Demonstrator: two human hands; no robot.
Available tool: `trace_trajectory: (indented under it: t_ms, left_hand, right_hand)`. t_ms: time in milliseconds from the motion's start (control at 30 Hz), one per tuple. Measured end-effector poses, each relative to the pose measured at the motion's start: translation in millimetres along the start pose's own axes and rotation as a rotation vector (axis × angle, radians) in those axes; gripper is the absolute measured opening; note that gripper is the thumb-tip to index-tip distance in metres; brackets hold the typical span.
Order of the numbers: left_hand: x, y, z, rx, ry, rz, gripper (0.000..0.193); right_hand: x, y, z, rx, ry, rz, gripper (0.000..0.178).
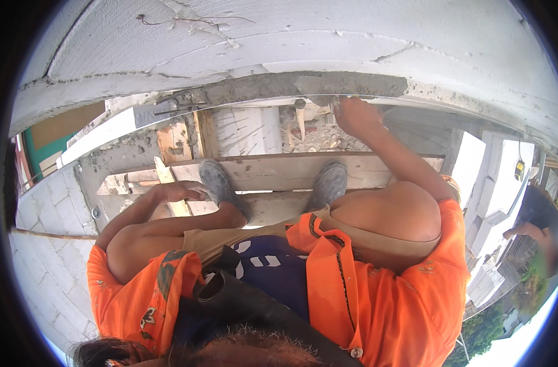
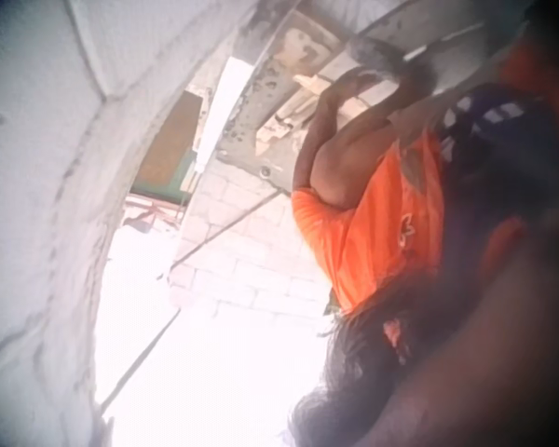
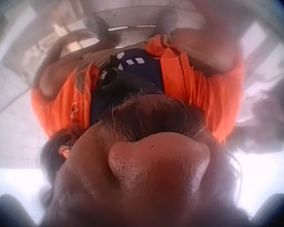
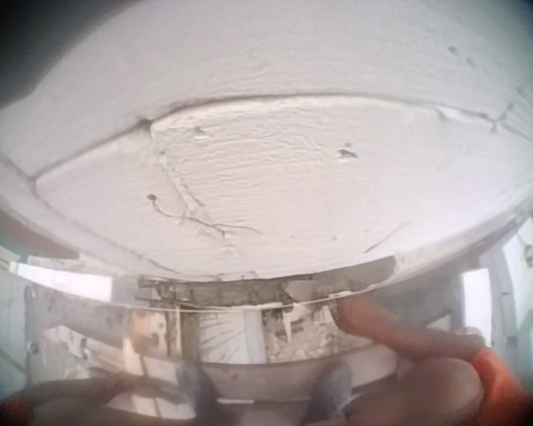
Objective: The person scoops cement from a bucket and applies it to a wall using a trowel, smoothing the surface repeatedly. The person works on a wooden plank while another worker is visible in the background.
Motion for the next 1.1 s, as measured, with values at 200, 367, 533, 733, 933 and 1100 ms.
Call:
trace_trajectory:
  t_ms: [200,367,533,733,933,1100]
  left_hand:
    - [-5,6,24,0.136,0.033,0.088,0.086]
    - [-5,4,20,0.132,-0.017,0.072,0.087]
    - [-20,10,68,0.268,0.003,0.125,0.083]
    - [-10,23,116,0.275,-0.031,0.092,0.081]
    - [37,24,155,0.417,0.039,-0.145,0.064]
    - [84,25,126,0.458,0.218,-0.446,0.067]
  right_hand:
    - [25,-4,4,-0.023,0.016,-0.01,0.045]
    - [-5,19,44,-0.006,-0.129,-0.04,0.044]
    - [-80,51,65,-0.017,-0.266,-0.065,0.045]
    - [-190,69,89,0.05,-0.356,0.048,0.058]
    - [-333,72,74,0.337,-0.72,0.187,0.048]
    - [-476,26,68,0.237,-1.055,0.31,0.04]
Point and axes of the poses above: each hand's wrist, its own x-axis towards the middle knuckle, its own y-axis out of the back of the hand, z = x × y, the point moved 4 cm from there along x, towards the middle knuckle, and after that the axes turned 11 degrees about y, right-handed, at the moved point
